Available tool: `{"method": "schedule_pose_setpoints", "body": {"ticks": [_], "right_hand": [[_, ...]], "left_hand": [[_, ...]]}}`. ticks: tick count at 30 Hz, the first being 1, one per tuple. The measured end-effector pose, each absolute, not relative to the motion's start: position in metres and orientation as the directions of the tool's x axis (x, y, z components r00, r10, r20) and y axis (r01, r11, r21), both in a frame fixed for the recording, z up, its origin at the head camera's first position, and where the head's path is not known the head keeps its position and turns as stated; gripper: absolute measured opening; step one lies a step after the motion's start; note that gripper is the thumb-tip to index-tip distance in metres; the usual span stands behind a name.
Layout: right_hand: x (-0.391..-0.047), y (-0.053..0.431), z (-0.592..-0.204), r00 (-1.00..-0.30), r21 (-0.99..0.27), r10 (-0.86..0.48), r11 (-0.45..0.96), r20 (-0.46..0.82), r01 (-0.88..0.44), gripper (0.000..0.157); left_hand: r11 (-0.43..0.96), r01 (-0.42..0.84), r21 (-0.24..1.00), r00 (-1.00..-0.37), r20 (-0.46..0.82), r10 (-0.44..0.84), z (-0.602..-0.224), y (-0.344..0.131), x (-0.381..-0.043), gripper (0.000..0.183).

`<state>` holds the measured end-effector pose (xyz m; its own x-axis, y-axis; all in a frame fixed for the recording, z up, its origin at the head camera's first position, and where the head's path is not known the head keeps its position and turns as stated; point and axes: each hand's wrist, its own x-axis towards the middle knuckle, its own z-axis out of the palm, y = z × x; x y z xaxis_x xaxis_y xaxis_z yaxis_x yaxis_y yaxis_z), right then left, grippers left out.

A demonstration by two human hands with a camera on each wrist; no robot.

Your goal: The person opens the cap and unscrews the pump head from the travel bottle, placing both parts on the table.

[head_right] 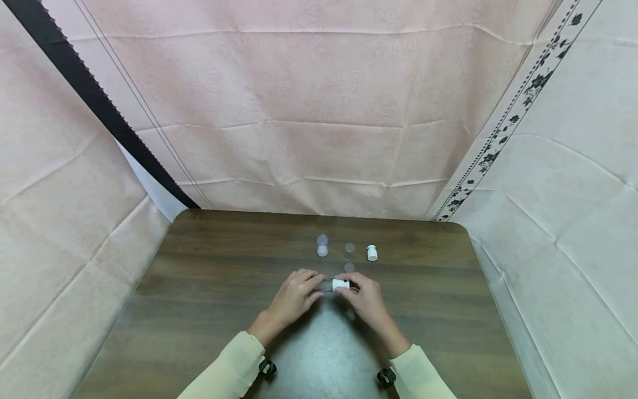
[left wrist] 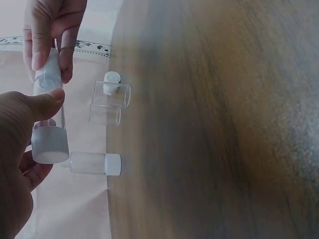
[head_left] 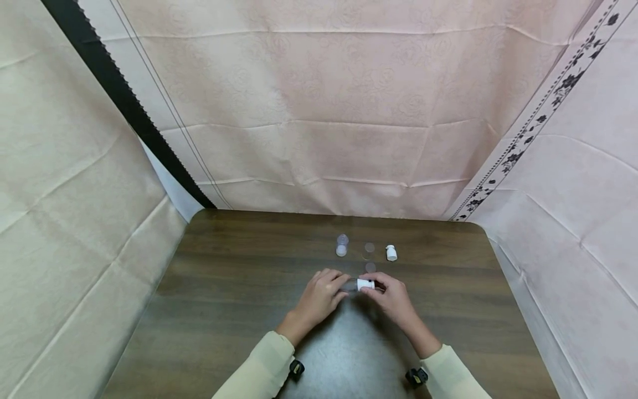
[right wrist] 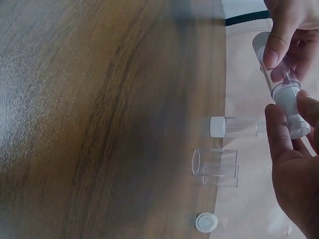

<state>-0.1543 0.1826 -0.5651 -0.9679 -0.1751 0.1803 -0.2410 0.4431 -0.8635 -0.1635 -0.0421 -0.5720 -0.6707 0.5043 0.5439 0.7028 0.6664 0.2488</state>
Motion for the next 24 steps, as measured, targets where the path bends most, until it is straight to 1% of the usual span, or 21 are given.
{"method": "schedule_pose_setpoints", "body": {"ticks": [5, 10, 12, 15, 21, 24], "right_hand": [[-0.1546, 0.1824, -0.5688, -0.947, -0.830, -0.190, 0.458, 0.258, -0.318, 0.025], [-0.1538, 0.1810, -0.5678, -0.884, -0.739, -0.244, 0.486, 0.398, -0.467, 0.026], [-0.1532, 0.1800, -0.5662, -0.868, -0.719, -0.261, 0.487, 0.422, -0.496, 0.026], [-0.1525, 0.1784, -0.5649, -0.872, -0.730, -0.273, 0.477, 0.406, -0.489, 0.028], [-0.1533, 0.1768, -0.5676, -0.906, -0.783, -0.283, 0.463, 0.315, -0.416, 0.030], [-0.1535, 0.1776, -0.5665, -0.913, -0.795, -0.286, 0.458, 0.291, -0.397, 0.031]], "left_hand": [[0.669, 0.691, 0.272, -0.692, 0.517, 0.504, -0.5707, -0.0430, -0.1631, 0.038], [0.658, 0.662, 0.358, -0.741, 0.445, 0.503, -0.5701, -0.0438, -0.1629, 0.038], [0.657, 0.648, 0.386, -0.757, 0.423, 0.499, -0.5704, -0.0443, -0.1627, 0.039], [0.660, 0.641, 0.392, -0.764, 0.411, 0.497, -0.5709, -0.0450, -0.1619, 0.038], [0.661, 0.637, 0.397, -0.768, 0.403, 0.498, -0.5703, -0.0455, -0.1601, 0.037], [0.665, 0.638, 0.389, -0.766, 0.410, 0.495, -0.5698, -0.0453, -0.1602, 0.038]]}}
